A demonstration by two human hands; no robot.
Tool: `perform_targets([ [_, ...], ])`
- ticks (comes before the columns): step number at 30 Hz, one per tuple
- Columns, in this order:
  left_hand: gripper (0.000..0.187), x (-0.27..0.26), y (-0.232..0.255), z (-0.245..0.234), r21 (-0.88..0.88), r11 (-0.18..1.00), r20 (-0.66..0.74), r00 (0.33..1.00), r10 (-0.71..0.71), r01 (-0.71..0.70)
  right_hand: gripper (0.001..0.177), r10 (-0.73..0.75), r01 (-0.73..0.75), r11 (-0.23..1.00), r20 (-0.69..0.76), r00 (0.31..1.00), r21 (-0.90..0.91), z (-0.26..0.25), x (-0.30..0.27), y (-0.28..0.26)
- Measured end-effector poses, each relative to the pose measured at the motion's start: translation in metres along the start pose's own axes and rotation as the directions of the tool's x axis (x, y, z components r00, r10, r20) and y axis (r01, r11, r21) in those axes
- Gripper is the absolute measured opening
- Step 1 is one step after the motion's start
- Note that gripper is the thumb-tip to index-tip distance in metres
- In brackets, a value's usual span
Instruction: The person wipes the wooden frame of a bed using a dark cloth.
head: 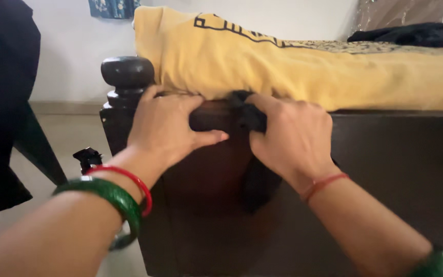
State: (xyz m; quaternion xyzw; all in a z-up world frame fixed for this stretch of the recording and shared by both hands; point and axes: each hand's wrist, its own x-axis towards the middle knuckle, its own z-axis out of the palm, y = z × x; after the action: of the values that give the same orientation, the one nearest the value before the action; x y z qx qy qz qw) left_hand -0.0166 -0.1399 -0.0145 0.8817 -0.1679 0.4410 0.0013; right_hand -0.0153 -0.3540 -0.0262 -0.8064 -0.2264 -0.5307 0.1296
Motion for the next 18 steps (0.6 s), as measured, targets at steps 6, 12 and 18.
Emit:
perform_targets([
  [6,0.079,-0.001,0.010,0.002,0.000,0.997,-0.021,0.997,-0.073,0.073,0.041,0.089,-0.085,0.995,0.101,0.991,-0.046,-0.006,0.003,-0.005],
  [12,0.084,-0.001,0.020,-0.002,0.134,0.977,0.186,0.964,-0.190,0.167,0.046,0.078,-0.077,0.997,0.077,0.994,-0.015,-0.002,-0.004,0.000],
  [18,0.089,-0.004,0.020,-0.003,0.185,0.977,0.203,0.969,-0.143,0.105,0.046,0.057,-0.059,0.998,0.074,0.996,0.026,-0.007,-0.004,-0.002],
])
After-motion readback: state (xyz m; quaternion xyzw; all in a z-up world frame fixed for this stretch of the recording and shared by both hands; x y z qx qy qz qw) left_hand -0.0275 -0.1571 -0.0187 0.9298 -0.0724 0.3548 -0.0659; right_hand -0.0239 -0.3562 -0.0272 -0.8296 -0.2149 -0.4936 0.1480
